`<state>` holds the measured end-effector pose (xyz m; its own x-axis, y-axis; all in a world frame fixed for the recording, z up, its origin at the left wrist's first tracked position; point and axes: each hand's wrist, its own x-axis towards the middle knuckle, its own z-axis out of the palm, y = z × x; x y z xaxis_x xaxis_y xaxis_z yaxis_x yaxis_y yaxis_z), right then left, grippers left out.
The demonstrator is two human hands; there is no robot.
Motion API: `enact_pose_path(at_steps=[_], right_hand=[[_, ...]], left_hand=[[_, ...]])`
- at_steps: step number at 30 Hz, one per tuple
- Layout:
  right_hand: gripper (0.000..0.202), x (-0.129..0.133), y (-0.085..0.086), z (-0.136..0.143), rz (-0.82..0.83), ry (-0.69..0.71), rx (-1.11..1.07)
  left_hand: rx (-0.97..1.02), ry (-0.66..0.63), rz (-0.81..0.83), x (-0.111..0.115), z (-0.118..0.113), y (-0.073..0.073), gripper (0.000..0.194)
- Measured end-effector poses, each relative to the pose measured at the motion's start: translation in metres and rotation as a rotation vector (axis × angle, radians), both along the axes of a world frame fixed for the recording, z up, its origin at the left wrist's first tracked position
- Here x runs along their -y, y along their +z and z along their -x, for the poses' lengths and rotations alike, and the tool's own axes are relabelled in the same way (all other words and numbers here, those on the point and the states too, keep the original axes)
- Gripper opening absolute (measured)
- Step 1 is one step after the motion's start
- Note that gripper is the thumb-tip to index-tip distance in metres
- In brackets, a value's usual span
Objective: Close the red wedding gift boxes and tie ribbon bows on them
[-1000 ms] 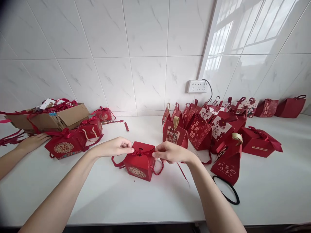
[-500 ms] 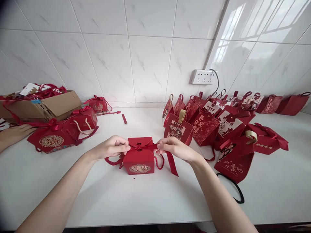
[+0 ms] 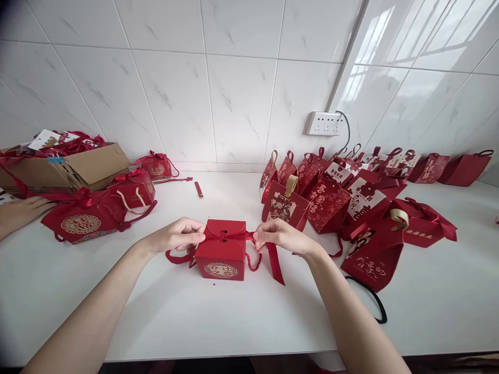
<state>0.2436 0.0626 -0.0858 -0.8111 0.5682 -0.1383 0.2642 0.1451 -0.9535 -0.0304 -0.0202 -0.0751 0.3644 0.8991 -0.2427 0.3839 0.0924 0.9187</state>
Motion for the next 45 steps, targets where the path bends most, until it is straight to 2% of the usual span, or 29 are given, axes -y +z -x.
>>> enact_pose_path(at_steps=[3,6,10,17,20,24,27,30,33,37,40,42,45], right_hand=[[0.034,0.002,-0.001,-0.001,0.014,0.065,0.012],[0.038,0.005,0.0,-0.001,0.01,0.092,-0.002],[0.037,0.007,0.0,-0.001,0.042,0.092,-0.074],[0.035,0.006,-0.002,0.0,0.061,0.053,-0.114],[0.036,0.005,-0.004,0.001,0.077,0.073,-0.124],[0.036,0.004,-0.004,0.001,0.062,0.095,-0.129],[0.034,0.005,-0.004,0.001,0.056,0.093,-0.123],[0.034,0.004,-0.003,0.001,0.058,0.079,-0.111],[0.035,0.003,-0.004,0.001,0.059,0.073,-0.101],[0.036,0.001,-0.005,0.0,0.066,0.072,-0.114],[0.036,0.002,-0.005,0.0,0.069,0.075,-0.113],[0.036,0.003,-0.005,0.0,0.064,0.078,-0.106],[0.037,0.004,-0.004,0.0,0.041,0.082,-0.089]], left_hand=[[0.118,-0.006,0.134,0.001,-0.001,0.0,0.04],[0.098,0.007,0.212,0.002,-0.001,0.002,0.059],[0.039,-0.072,0.101,0.003,0.001,0.002,0.047],[-0.052,-0.104,-0.015,0.001,0.009,-0.002,0.057],[-0.03,-0.143,0.008,0.002,0.007,0.003,0.042],[0.049,-0.106,0.027,0.006,0.004,0.01,0.03],[-0.034,-0.076,0.025,0.011,0.0,0.014,0.029],[-0.115,-0.044,-0.043,0.015,-0.002,0.014,0.025],[-0.045,-0.003,-0.102,0.016,-0.001,0.012,0.023],[0.023,0.0,-0.063,0.015,0.005,0.012,0.022],[0.047,-0.049,0.067,0.014,0.007,0.013,0.034],[-0.008,-0.065,0.151,0.013,0.006,0.013,0.045],[-0.145,-0.121,0.182,0.011,0.006,0.011,0.05]])
